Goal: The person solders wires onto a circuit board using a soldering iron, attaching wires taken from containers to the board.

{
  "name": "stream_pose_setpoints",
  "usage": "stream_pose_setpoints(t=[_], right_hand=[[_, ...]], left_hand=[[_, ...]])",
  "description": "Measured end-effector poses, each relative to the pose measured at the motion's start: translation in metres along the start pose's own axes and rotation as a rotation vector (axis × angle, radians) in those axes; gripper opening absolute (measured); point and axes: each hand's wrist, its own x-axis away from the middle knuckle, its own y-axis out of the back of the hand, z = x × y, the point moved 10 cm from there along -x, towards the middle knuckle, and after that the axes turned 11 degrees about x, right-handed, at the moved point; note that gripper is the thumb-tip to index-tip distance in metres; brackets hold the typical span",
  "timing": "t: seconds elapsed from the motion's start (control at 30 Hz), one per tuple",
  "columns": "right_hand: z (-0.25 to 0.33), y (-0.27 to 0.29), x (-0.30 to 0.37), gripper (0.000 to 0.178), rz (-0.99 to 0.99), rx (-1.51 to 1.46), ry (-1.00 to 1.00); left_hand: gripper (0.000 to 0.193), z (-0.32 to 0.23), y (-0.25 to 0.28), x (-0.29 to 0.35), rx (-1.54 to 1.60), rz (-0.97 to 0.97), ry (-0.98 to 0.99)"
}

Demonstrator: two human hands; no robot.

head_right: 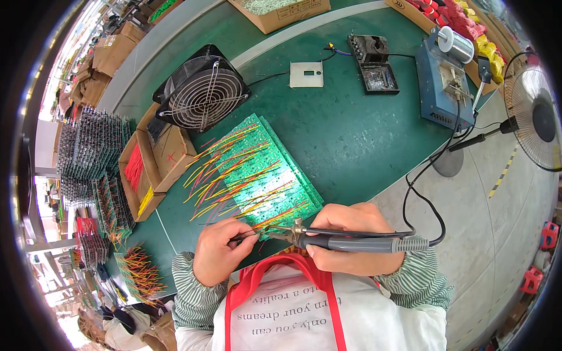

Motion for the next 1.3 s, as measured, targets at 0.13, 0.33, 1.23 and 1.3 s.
stream_pose_setpoints(t=[0.13,0.33,1.23,1.3], right_hand=[[-0.002,-0.001,-0.002,0.014,0.019,0.016,-0.01],[-0.002,0.002,-0.002,0.014,-0.014,0.011,0.003],[-0.004,0.025,0.01,0.015,-0.114,0.132,0.068],[-0.003,0.023,0.008,0.015,-0.103,0.137,0.072]], left_hand=[[0.009,-0.002,-0.001,-0.002,-0.007,0.008,-0.028],[0.009,-0.002,-0.001,-0.003,-0.022,0.019,-0.029],[0.008,-0.019,-0.017,-0.015,-0.082,0.001,-0.106],[0.008,-0.018,-0.017,-0.016,-0.075,0.006,-0.107]])
